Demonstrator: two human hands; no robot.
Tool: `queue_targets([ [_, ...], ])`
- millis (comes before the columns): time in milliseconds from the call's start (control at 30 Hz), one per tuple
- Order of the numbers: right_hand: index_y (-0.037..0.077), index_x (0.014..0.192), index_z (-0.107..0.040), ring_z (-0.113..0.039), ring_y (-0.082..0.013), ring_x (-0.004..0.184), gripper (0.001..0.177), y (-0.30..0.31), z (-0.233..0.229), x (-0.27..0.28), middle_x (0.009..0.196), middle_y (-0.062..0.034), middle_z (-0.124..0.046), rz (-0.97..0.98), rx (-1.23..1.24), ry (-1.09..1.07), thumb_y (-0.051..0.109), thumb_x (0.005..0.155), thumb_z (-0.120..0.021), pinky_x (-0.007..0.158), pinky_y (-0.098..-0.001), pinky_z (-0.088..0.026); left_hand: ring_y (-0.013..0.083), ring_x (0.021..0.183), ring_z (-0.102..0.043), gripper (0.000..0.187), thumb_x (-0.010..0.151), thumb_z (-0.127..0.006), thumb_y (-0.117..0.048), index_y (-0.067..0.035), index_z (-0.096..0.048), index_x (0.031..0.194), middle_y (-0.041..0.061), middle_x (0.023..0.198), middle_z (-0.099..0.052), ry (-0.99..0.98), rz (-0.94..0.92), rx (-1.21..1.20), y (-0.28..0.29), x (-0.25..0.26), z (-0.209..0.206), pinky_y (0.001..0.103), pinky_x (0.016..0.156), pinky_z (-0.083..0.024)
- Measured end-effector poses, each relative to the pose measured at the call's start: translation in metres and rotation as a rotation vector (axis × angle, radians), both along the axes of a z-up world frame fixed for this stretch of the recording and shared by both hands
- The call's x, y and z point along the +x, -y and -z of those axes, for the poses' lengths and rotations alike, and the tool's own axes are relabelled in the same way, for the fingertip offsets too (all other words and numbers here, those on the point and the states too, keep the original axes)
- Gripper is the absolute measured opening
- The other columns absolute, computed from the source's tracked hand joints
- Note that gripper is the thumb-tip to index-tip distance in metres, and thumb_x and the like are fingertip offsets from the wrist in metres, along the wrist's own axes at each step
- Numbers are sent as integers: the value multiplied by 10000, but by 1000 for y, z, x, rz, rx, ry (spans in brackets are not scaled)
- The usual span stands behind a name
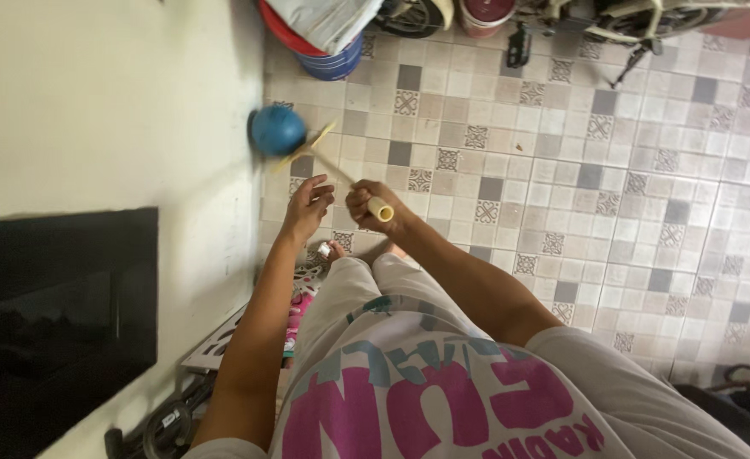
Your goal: The person organizes footwear on the floor by hand, moving sandals and shoes into rows, and then uses a small broom to sweep debris from the tiled surface around a motorcycle.
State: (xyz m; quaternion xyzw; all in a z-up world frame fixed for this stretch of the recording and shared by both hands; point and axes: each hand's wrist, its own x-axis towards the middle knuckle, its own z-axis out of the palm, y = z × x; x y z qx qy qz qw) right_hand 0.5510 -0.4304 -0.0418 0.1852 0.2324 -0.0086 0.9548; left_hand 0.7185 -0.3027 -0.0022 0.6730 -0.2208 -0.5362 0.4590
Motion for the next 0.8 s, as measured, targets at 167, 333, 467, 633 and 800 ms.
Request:
queue_targets([
  [167, 117, 774, -420, -413, -52, 457, 271, 9, -6, 22, 589, 56, -429, 47, -86, -154, 160, 1021, -524, 403, -202, -367, 94, 983, -670, 501, 955, -623, -132, -100, -503, 1440, 55, 1247, -691, 17, -66, 20, -39, 26, 8, 255, 763, -519],
  [333, 112, 774, -412, -425, -58, 448, 283, 17, -11, 66, 582, 44, -445, 140, -124, -106, 181, 1012, -550, 382, -197, -390, 116, 943, -637, 480, 977, -656, -150, -93, -542, 1440, 91, 1205, -684, -22, -132, 113, -80, 40, 23, 258, 729, -497],
  [467, 96, 862, -413, -441, -67, 448, 195, 33, -20, 90, 599, 30, -465, 250, -76, -168, 116, 1010, -539, 378, -190, -402, 104, 944, -655, 498, 948, -641, -141, -99, -521, 1429, 70, 1228, -691, -62, -156, 56, -95, 54, 33, 259, 697, -490],
  [633, 62, 920, -446, -428, -53, 427, 143, 34, -30, 81, 602, 46, -479, 279, -92, -339, 83, 1011, -554, 353, -180, -377, 104, 997, -670, 498, 999, -664, -202, -84, -516, 1460, 95, 1175, -687, 5, -110, 121, -93, 66, 7, 229, 788, -527],
  [800, 106, 825, -423, -441, -29, 420, 208, 54, -53, 38, 577, 50, -469, -17, -313, -424, 64, 965, -571, 331, -176, -361, 137, 992, -654, 528, 969, -661, -220, -75, -509, 1454, 80, 1200, -691, -30, -110, 106, -88, 71, -3, 259, 751, -491],
])
